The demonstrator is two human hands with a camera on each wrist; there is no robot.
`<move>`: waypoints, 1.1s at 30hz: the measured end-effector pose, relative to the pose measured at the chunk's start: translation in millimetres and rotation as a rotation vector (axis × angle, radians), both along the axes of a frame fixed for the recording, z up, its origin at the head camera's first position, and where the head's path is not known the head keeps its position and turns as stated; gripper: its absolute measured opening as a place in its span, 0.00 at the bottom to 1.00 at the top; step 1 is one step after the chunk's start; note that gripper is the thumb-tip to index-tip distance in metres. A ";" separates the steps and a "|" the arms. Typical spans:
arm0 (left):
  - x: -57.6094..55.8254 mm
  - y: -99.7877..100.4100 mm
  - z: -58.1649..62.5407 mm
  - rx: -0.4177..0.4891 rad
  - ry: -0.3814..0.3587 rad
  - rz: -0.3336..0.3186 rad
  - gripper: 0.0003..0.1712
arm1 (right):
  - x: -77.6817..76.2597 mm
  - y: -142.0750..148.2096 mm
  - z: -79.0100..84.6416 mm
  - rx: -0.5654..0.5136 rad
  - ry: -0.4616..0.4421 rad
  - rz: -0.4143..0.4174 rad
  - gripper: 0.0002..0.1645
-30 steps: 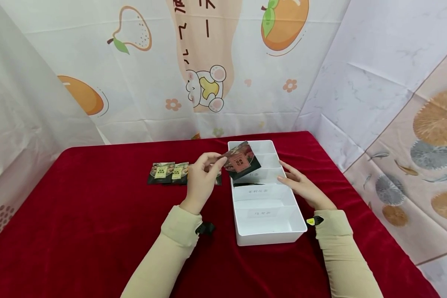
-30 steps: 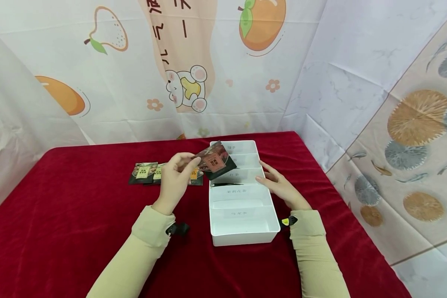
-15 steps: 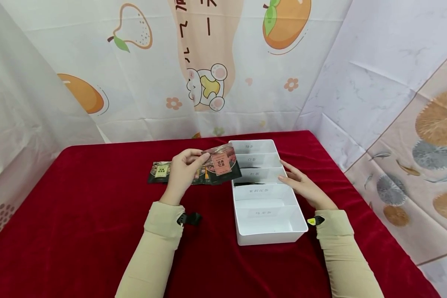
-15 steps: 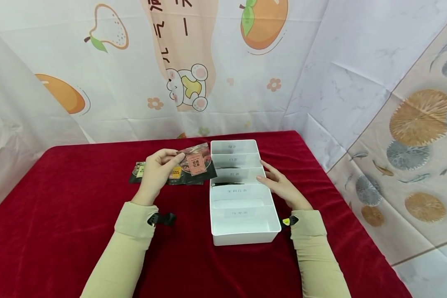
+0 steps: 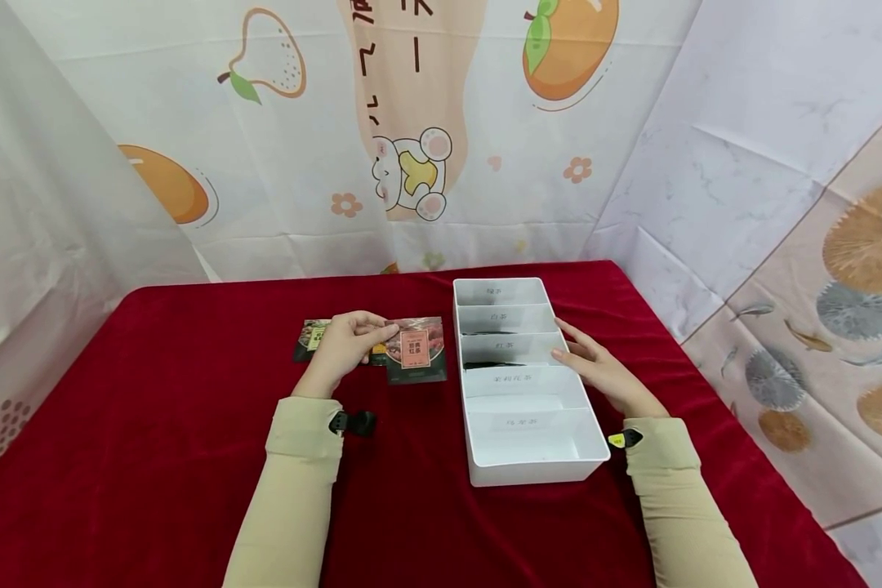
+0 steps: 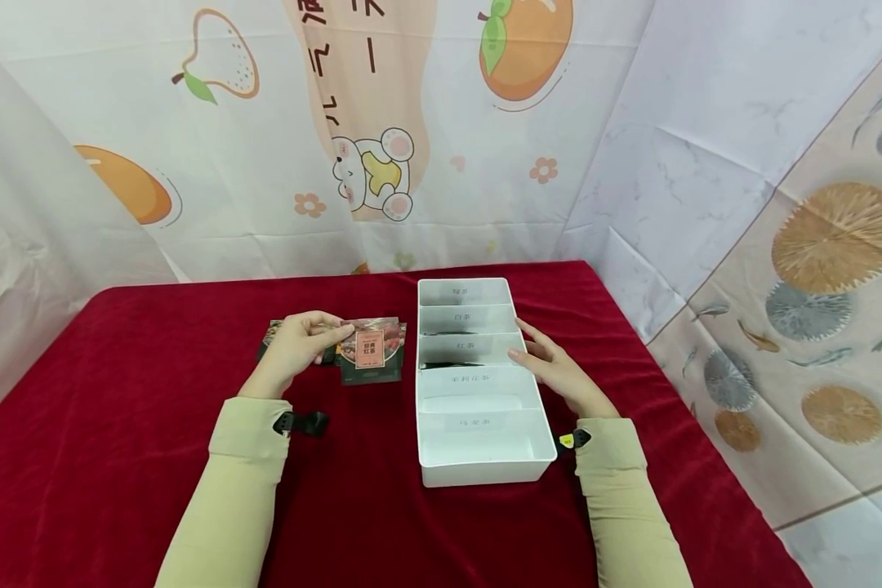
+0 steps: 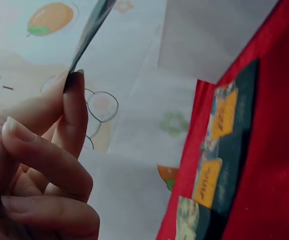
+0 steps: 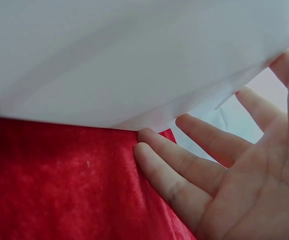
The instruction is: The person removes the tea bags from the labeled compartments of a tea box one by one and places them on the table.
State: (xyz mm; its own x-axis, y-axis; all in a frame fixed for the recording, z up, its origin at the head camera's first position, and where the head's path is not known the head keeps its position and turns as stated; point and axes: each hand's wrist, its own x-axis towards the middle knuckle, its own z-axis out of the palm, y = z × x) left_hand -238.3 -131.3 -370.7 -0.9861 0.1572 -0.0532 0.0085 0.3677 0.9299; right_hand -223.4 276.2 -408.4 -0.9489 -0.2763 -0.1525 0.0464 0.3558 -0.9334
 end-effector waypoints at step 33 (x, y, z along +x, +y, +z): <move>-2.0 7.8 -34.0 -0.362 -0.086 -0.008 0.16 | -0.4 1.5 -0.2 -0.016 -0.002 0.007 0.44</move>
